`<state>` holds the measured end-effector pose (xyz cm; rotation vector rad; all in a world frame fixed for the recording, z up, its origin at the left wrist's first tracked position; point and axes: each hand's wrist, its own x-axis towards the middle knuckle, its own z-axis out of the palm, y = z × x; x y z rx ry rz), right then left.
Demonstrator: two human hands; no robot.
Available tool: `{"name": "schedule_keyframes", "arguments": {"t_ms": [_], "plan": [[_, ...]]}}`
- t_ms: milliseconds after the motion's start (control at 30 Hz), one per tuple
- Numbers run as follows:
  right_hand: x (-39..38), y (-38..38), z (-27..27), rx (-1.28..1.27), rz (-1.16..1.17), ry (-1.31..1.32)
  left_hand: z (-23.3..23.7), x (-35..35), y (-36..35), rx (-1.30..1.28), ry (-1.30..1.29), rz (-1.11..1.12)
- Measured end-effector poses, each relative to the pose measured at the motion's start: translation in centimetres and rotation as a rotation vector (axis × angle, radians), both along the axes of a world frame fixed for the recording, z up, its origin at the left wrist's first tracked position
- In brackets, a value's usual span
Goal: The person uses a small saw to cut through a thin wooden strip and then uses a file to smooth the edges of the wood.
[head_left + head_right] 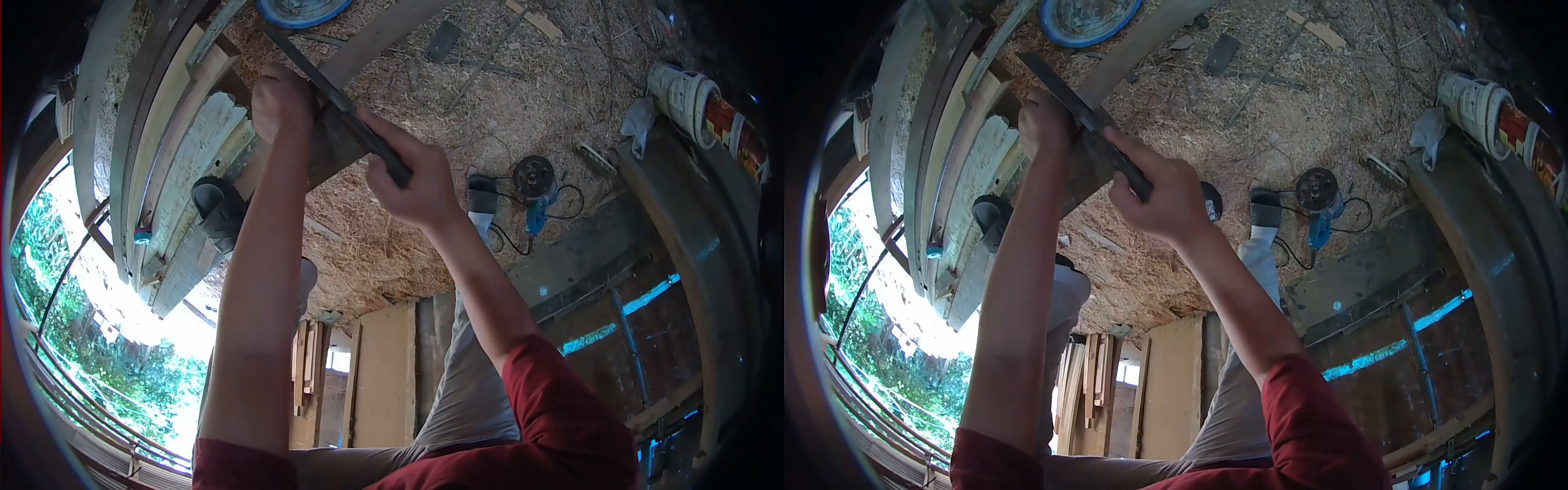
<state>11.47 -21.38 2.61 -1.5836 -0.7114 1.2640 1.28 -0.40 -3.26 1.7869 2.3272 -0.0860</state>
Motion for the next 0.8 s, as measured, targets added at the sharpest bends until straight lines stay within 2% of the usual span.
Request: {"name": "schedule_keyframes", "arguments": {"t_ms": [67, 233, 267, 333, 400, 433, 467, 533, 633, 733, 800], "plan": [[0.0, -0.5, -0.2, -0.001, -0.038, 0.069, -0.7, -0.3, 0.1, 0.011, 0.027, -0.049], [0.2, -6.1, 0.3, 0.069, -0.110, -0.038, 0.7, 0.7, -0.1, -0.021, 0.017, 0.006], [0.2, -5.8, 0.4, 0.065, -0.111, -0.037, 1.2, 0.8, -0.3, -0.052, -0.001, 0.036], [1.0, -1.6, 1.6, -0.082, 0.051, -0.064, 0.1, 0.1, -0.2, -0.017, 0.012, 0.007], [0.5, 0.6, 0.3, -0.051, -0.006, 0.003, 0.5, 0.5, 0.0, 0.022, 0.020, -0.025], [0.1, 0.7, -0.1, -0.037, -0.067, 0.077, 1.2, 0.9, -0.3, 0.000, 0.008, 0.026], [0.0, -0.2, -0.2, -0.036, -0.072, 0.073, 1.7, 1.4, -0.4, -0.017, -0.007, 0.081], [-0.1, -4.1, 0.2, -0.011, -0.077, -0.003, 1.3, 1.5, -0.2, 0.003, 0.003, 0.083], [0.0, -7.0, 0.8, 0.048, -0.129, 0.019, 0.9, 1.1, -0.3, 0.038, 0.012, 0.071], [0.0, -3.6, 1.0, -0.009, -0.062, -0.043, 1.1, 1.1, -0.4, 0.061, 0.004, 0.045], [0.0, -0.8, 0.4, -0.040, -0.050, 0.013, 1.3, 1.3, -0.4, 0.079, -0.005, 0.046]]}}
